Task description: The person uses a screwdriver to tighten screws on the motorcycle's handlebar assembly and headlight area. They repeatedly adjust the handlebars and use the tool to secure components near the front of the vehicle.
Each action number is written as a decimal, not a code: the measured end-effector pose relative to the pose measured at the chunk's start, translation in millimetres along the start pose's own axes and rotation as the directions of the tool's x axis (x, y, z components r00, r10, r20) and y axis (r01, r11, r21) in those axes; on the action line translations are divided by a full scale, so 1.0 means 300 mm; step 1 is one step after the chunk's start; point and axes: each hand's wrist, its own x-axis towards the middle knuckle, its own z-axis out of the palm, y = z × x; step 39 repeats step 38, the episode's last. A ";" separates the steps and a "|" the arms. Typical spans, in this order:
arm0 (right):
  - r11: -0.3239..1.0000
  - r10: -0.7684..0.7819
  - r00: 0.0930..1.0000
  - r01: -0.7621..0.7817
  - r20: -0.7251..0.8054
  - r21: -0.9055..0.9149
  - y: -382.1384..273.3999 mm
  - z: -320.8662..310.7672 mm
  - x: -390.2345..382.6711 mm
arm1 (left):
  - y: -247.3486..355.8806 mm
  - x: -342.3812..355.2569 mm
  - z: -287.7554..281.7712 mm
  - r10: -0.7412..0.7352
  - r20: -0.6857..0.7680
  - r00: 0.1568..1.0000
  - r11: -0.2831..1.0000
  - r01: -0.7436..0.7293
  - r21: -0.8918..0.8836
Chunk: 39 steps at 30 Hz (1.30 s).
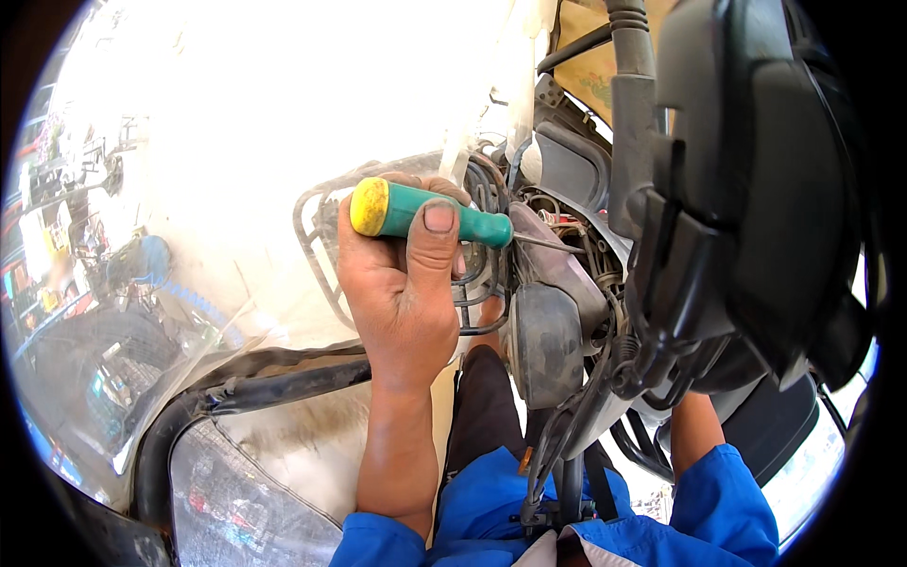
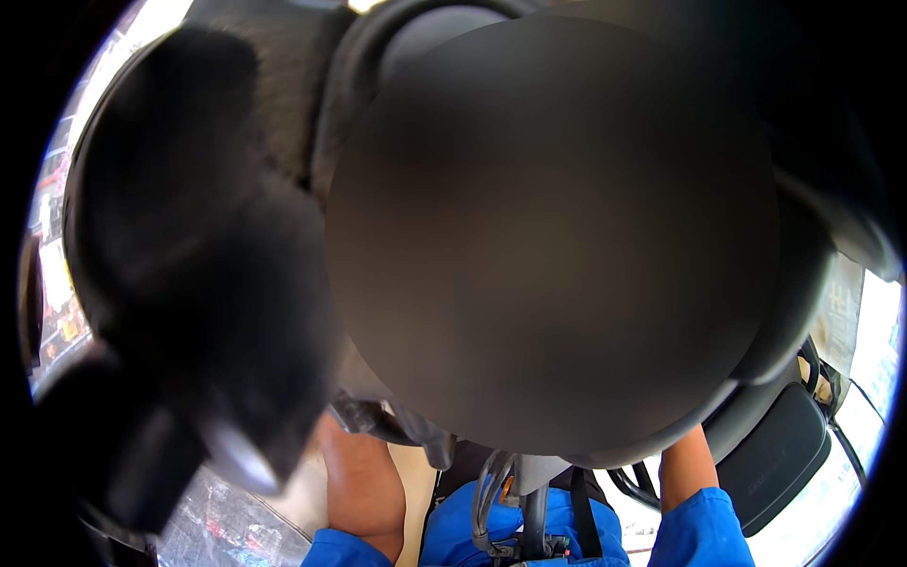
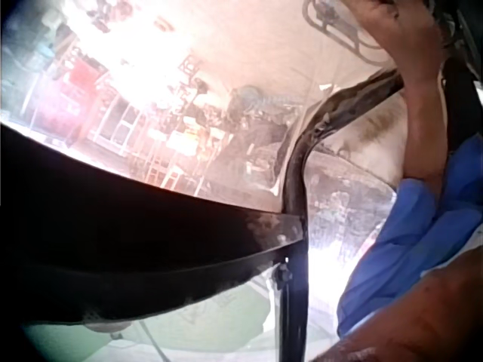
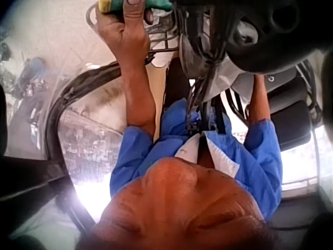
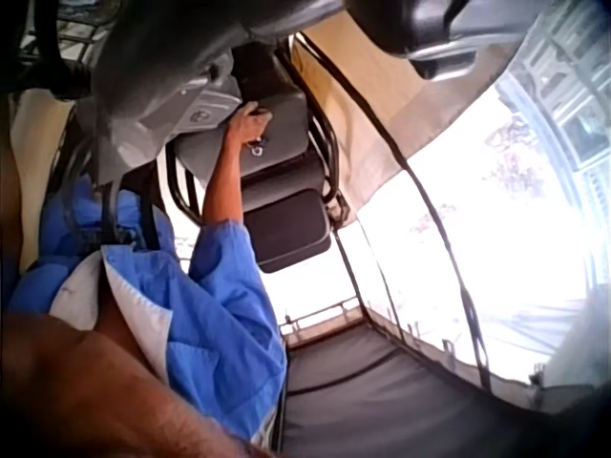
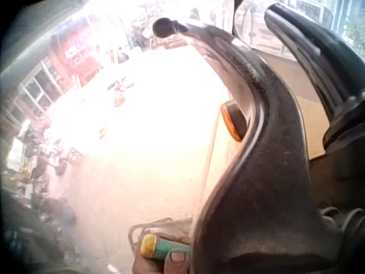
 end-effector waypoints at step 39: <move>0.995 -0.094 0.995 0.092 -0.044 -0.035 0.017 0.026 -0.012 | 0.069 -0.003 0.018 -0.054 0.047 0.997 0.991 0.059 -0.123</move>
